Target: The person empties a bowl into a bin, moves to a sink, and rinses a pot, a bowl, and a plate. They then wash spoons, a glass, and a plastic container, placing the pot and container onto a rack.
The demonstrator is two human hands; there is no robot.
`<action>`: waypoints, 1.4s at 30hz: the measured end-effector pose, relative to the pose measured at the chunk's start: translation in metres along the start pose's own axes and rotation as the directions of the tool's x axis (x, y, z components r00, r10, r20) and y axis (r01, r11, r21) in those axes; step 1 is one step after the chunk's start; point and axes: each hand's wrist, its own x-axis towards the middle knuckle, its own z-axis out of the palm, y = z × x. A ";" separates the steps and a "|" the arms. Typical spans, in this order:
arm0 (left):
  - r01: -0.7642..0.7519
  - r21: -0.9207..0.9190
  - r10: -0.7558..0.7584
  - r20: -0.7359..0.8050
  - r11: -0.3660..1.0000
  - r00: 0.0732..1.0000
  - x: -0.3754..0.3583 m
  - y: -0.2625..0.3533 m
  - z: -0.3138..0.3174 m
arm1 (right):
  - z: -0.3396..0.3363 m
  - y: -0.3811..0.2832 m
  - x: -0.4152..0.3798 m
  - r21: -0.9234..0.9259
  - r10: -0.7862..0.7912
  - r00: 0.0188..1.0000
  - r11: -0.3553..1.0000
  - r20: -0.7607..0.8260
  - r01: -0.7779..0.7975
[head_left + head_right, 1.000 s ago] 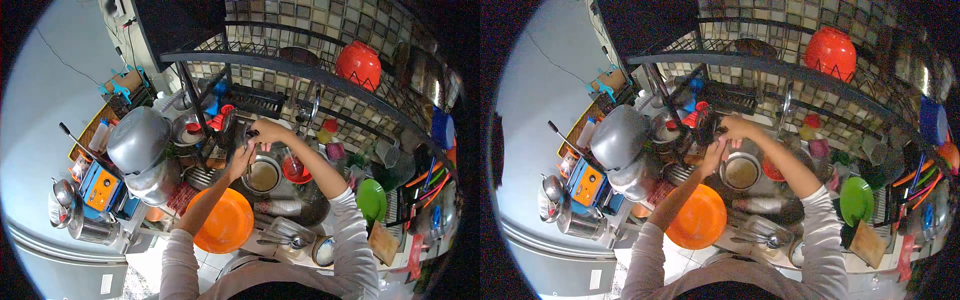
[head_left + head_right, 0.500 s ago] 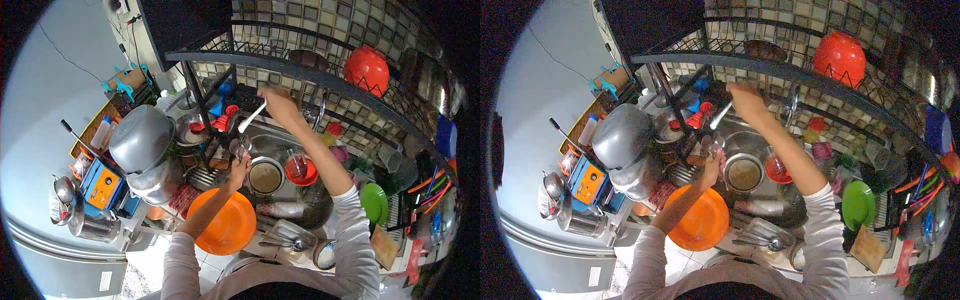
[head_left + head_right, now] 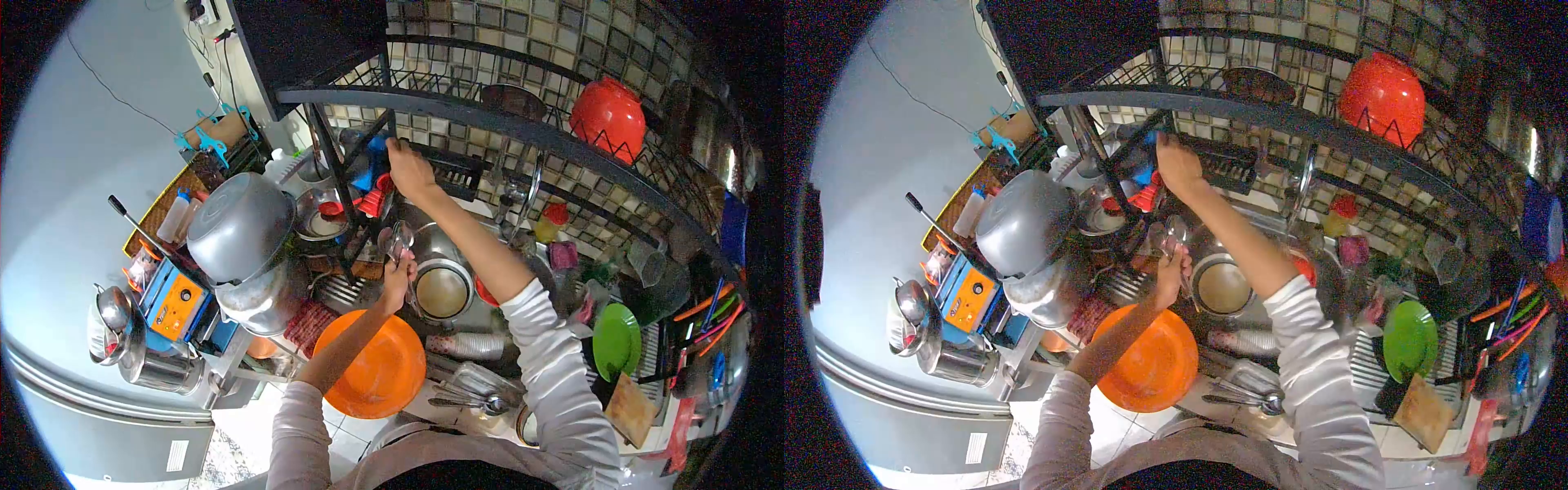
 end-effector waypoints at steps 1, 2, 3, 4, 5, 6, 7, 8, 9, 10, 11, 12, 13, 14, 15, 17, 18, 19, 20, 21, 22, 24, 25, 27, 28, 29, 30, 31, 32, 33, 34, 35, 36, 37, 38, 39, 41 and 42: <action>0.001 0.001 -0.001 0.000 1.000 1.000 0.000 -0.001 -0.001 | 0.003 -0.002 0.002 0.001 0.001 1.000 1.000 0.000 -0.001; 0.040 -0.009 -0.040 -0.010 0.999 0.999 0.001 -0.001 -0.002 | 0.007 -0.005 0.004 0.105 0.086 0.995 0.990 0.059 -0.092; 0.079 -0.022 -0.079 -0.018 0.997 0.997 0.001 0.000 -0.001 | 0.010 -0.006 0.004 0.201 0.164 0.979 0.962 0.125 -0.186; 0.082 -0.020 -0.082 -0.016 0.996 0.996 0.000 0.000 -0.001 | 0.013 -0.006 0.000 0.166 -0.009 0.994 0.986 0.111 -0.009; 0.096 -0.012 -0.096 -0.014 0.995 0.995 0.000 0.001 -0.001 | 0.016 -0.006 -0.003 0.165 -0.004 0.994 0.986 0.111 -0.014; 0.108 -0.006 -0.108 -0.013 0.994 0.994 0.001 0.001 -0.001 | 0.019 -0.007 -0.008 0.132 0.101 0.993 0.985 0.053 -0.107; 0.106 -0.007 -0.106 -0.014 0.994 0.994 0.001 0.002 0.000 | 0.022 -0.008 -0.009 0.105 0.199 0.980 0.975 -0.008 -0.198; 0.106 -0.009 -0.106 0.001 0.994 0.994 0.001 0.002 -0.002 | 0.016 -0.006 -0.011 0.071 0.212 0.974 0.973 0.083 -0.218; 0.106 -0.011 -0.106 0.015 0.994 0.994 0.001 0.002 -0.004 | 0.014 -0.005 -0.013 0.074 0.210 0.974 0.974 0.086 -0.216; 0.105 -0.010 -0.105 0.014 0.994 0.994 0.001 0.002 -0.005 | 0.012 -0.003 -0.013 0.105 0.246 0.963 0.960 0.113 -0.258; 0.100 -0.005 -0.100 -0.004 0.995 0.995 0.001 0.001 -0.005 | 0.010 -0.001 -0.012 0.133 0.283 0.949 0.944 0.139 -0.301; 0.096 0.000 -0.096 -0.022 0.995 0.995 0.001 0.001 -0.004 | 0.016 -0.002 -0.012 0.142 0.249 0.967 0.961 -0.060 -0.238; 0.095 0.000 -0.095 -0.019 0.996 0.995 0.002 0.001 -0.004 | 0.018 0.002 -0.009 0.141 0.249 0.966 0.961 -0.063 -0.238; 0.098 -0.003 -0.099 -0.013 0.995 0.995 0.002 0.001 -0.005 | 0.020 0.007 -0.007 0.252 0.169 0.984 0.956 -0.051 -0.152; 0.104 -0.005 -0.104 -0.009 0.995 0.995 0.001 0.001 -0.005 | 0.024 0.012 -0.006 0.361 0.088 0.995 0.930 -0.046 -0.066; 0.089 -0.022 -0.090 -0.020 0.996 0.996 0.001 0.000 -0.005 | 0.014 0.005 -0.010 0.288 0.040 0.999 0.956 0.035 -0.048; 0.071 -0.039 -0.072 -0.028 0.997 0.997 0.001 0.000 -0.004 | 0.011 0.003 -0.011 0.213 -0.005 0.993 0.977 0.115 -0.020; 0.072 -0.041 -0.073 -0.032 0.997 0.997 0.000 0.000 -0.005 | 0.009 0.000 -0.013 0.214 -0.006 0.993 0.977 0.119 -0.020; 0.072 -0.007 -0.072 -0.010 0.997 0.997 -0.001 0.001 -0.006 | 0.006 -0.004 -0.016 0.214 0.021 0.992 0.976 0.124 -0.048; 0.070 0.024 -0.071 0.013 0.997 0.997 -0.001 0.000 -0.006 | 0.008 -0.005 -0.018 0.212 0.048 0.990 0.974 0.130 -0.075; 0.073 0.021 -0.073 0.011 0.997 0.997 -0.001 -0.001 -0.006 | 0.009 -0.005 -0.017 0.210 0.047 0.990 0.975 0.134 -0.075; 0.092 0.030 -0.092 0.008 0.995 0.996 -0.001 -0.002 -0.007 | 0.010 -0.003 -0.011 0.145 0.093 0.988 0.983 0.122 -0.111; 0.091 0.032 -0.091 0.011 0.995 0.996 0.000 -0.003 -0.005 | 0.014 0.005 -0.003 0.145 0.094 0.988 0.983 0.119 -0.111; 0.068 -0.015 -0.068 -0.005 0.998 0.998 0.000 -0.001 -0.002 | 0.013 0.013 0.010 0.152 0.070 0.945 0.981 0.318 -0.123; 0.062 -0.012 -0.062 0.000 0.998 0.998 -0.001 0.002 0.000 | 0.008 0.014 0.011 0.213 0.104 0.923 0.958 0.371 -0.193; 0.083 -0.007 -0.083 0.009 0.996 0.996 -0.003 0.004 0.001 | 0.004 0.015 0.016 0.214 0.104 0.925 0.958 0.365 -0.192; 0.105 -0.003 -0.105 0.016 0.994 0.994 -0.004 0.006 0.001 | 0.001 0.019 0.022 0.215 -0.023 0.884 0.973 0.468 -0.088; 0.101 -0.003 -0.101 0.017 0.995 0.995 -0.003 0.007 0.002 | -0.001 0.022 0.026 0.228 -0.146 0.813 0.974 0.563 0.017; 0.095 -0.026 -0.095 0.011 0.995 0.995 -0.003 0.007 0.003 | -0.002 0.026 0.025 0.288 -0.202 0.852 0.955 0.483 0.063; 0.091 -0.048 -0.091 0.004 0.995 0.996 -0.003 0.007 0.003 | -0.011 0.026 0.024 0.289 -0.204 0.850 0.955 0.486 0.064; 0.091 -0.050 -0.091 0.002 0.995 0.996 -0.005 0.007 0.002 | -0.023 0.027 0.024 0.306 -0.288 0.824 0.941 0.489 0.147; 0.112 -0.025 -0.112 0.002 0.993 0.994 -0.006 0.007 0.001 | -0.033 0.025 0.023 0.324 -0.369 0.790 0.918 0.490 0.228; 0.132 0.001 -0.132 0.003 0.991 0.991 -0.005 0.007 0.000 | -0.031 0.028 0.024 0.409 -0.294 0.804 0.910 0.517 0.069; 0.130 0.000 -0.130 0.003 0.991 0.991 -0.006 0.006 0.000 | -0.030 0.031 0.025 0.409 -0.295 0.804 0.910 0.517 0.071; 0.120 -0.005 -0.120 0.014 0.993 0.993 -0.006 0.005 0.001 | -0.030 0.034 0.027 0.446 -0.323 0.806 0.891 0.496 0.082; 0.109 -0.010 -0.109 0.024 0.994 0.994 -0.006 0.006 0.002 | -0.035 0.032 0.027 0.483 -0.351 0.807 0.870 0.474 0.094; 0.113 -0.003 -0.113 0.025 0.994 0.993 -0.007 0.009 0.002 | -0.045 0.031 0.029 0.471 -0.318 0.829 0.879 0.461 0.076; 0.122 0.003 -0.122 0.025 0.993 0.992 -0.007 0.009 0.002 | -0.046 0.032 0.029 0.459 -0.282 0.848 0.887 0.449 0.052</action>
